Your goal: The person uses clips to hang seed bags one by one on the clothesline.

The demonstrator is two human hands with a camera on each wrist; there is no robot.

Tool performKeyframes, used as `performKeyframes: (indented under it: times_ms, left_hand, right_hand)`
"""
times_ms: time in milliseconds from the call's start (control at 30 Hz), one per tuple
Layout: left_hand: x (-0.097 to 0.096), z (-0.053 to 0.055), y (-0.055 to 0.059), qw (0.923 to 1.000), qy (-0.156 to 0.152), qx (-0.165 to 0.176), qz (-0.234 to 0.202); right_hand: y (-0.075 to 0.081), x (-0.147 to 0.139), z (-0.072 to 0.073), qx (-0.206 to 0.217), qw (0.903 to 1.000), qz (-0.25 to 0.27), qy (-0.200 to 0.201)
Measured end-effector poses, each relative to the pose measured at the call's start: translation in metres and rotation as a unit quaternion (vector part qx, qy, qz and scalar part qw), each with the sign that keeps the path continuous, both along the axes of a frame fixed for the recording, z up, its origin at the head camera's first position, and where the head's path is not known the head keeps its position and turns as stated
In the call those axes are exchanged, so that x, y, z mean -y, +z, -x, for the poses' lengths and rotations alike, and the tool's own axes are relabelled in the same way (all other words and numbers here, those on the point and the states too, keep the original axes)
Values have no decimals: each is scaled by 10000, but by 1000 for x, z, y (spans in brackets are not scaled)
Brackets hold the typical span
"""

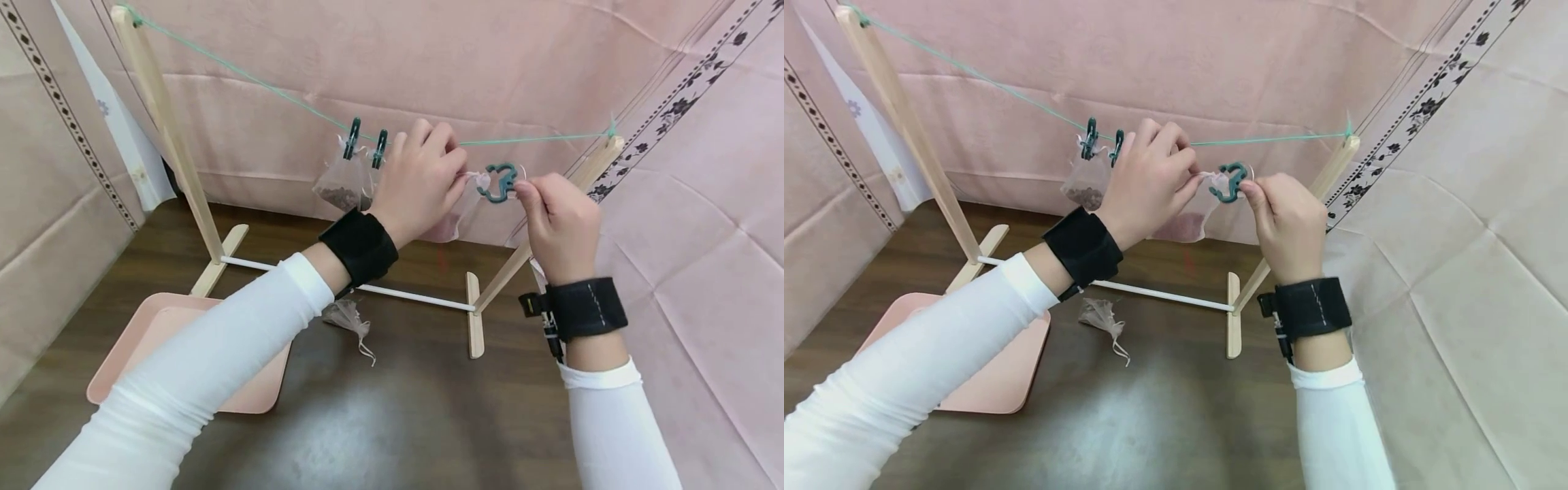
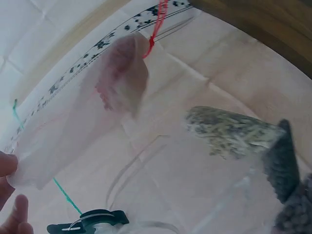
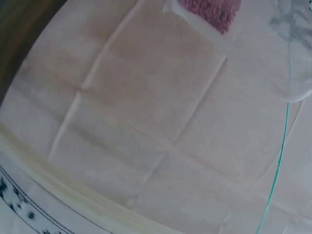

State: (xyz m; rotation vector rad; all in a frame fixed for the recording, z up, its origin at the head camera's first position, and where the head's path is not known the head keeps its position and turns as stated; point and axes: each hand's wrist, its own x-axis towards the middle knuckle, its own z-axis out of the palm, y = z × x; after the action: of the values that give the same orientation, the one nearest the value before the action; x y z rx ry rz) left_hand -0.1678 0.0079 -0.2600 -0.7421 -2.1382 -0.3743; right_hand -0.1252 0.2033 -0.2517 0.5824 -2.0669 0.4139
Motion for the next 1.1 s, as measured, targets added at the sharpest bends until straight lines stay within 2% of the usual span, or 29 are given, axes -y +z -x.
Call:
performKeyframes:
  times_ms: [233, 400, 567, 767, 1100]
  left_hand:
    - [-4, 11, 7, 9987, 96, 502, -54]
    - [-5, 18, 11, 9965, 179, 811, -70]
    - [-2, 20, 21, 9922, 385, 1181, -141]
    - [-1, 21, 29, 9865, 436, 1568, -189]
    - [-4, 27, 29, 9836, 295, 1774, -153]
  right_hand:
    - [24, 6, 19, -120, 9958, -907, -44]
    - [31, 5, 28, -29, 9899, -1419, -58]
    - [38, 7, 36, -45, 9842, -1771, -67]
    - [43, 14, 46, 108, 9835, -1805, -98]
    - [42, 19, 58, 415, 9795, -1933, -383]
